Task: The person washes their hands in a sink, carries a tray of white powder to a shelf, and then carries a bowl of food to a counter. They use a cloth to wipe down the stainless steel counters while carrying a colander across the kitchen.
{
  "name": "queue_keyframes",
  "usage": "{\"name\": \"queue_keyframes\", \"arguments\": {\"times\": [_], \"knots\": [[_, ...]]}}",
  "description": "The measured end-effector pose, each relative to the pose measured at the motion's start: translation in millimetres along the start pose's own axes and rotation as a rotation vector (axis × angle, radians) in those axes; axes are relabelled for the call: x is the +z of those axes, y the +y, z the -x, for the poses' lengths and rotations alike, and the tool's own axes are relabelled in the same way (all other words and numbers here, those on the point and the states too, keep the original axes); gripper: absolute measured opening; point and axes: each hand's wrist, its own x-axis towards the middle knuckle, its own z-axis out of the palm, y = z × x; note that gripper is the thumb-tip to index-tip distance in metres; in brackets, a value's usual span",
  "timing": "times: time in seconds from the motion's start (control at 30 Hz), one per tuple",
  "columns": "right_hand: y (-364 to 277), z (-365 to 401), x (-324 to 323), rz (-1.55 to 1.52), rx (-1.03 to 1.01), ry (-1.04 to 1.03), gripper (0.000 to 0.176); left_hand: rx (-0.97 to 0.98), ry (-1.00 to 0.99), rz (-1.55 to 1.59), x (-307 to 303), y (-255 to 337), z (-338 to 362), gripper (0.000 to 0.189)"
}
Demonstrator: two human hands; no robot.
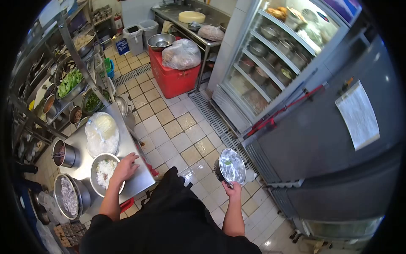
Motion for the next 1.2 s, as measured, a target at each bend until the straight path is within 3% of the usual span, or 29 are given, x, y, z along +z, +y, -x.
{"name": "queue_keyframes", "arguments": {"times": [0.1, 0.2, 0.3, 0.43, 0.53, 0.63, 0.7, 0.8, 0.9, 0.97, 1.1, 1.17, 1.2], "knots": [[-29.3, -32.2, 85.5, 0.047, 0.018, -0.040, 0.042, -0.191, -0.059, 0.055, 3.6, -3.7, -34.8, 0.038], [-54.0, -62.8, 142.7, 0.044, 0.105, 0.018, 0.040, -0.193, -0.033, 0.088, 25.9, -26.1, -90.1, 0.037], [-75.6, -83.9, 187.4, 0.182, 0.043, 0.061, 0.036, -0.078, -0.032, 0.027, 18.4, -6.2, -162.5, 0.039], [-106.6, -139.5, 226.3, 0.198, 0.122, 0.078, 0.030, 0.031, -0.056, 0.077, 4.0, 23.8, -259.9, 0.040], [-113.8, -163.1, 274.6, 0.170, 0.141, 0.085, 0.031, 0.098, 0.033, 0.115, 3.4, 26.3, -315.0, 0.039], [-117.1, -224.3, 314.4, 0.201, 0.236, 0.064, 0.037, 0.049, 0.083, 0.182, -6.2, 9.9, -356.8, 0.039], [-111.5, -280.4, 348.5, 0.221, 0.330, 0.107, 0.039, -0.087, 0.085, 0.144, -11.1, -19.1, -374.0, 0.040], [-75.6, -324.7, 435.5, 0.308, 0.307, 0.091, 0.037, -0.276, 0.089, 0.080, -7.0, -74.4, -386.9, 0.039], [-20.0, -334.8, 561.3, 0.435, 0.262, 0.034, 0.038, -0.499, -0.031, 0.097, -47.4, -87.0, -402.9, 0.036], [20.3, -378.1, 623.0, 0.485, 0.430, -0.008, 0.039, -0.550, 0.119, 0.201, -63.0, -94.7, -409.7, 0.035], [103.8, -360.3, 783.7, 0.698, 0.362, -0.283, 0.045, -0.636, 0.359, 0.269, -96.8, -120.5, -434.9, 0.036], [138.8, -345.3, 858.6, 0.750, 0.453, -0.427, 0.047, -0.716, 0.380, 0.290, -98.3, -142.7, -453.7, 0.037], [160.5, -344.6, 890.1, 0.783, 0.442, -0.390, 0.049, -0.755, 0.387, 0.293, -100.7, -156.7, -462.2, 0.037]]}}
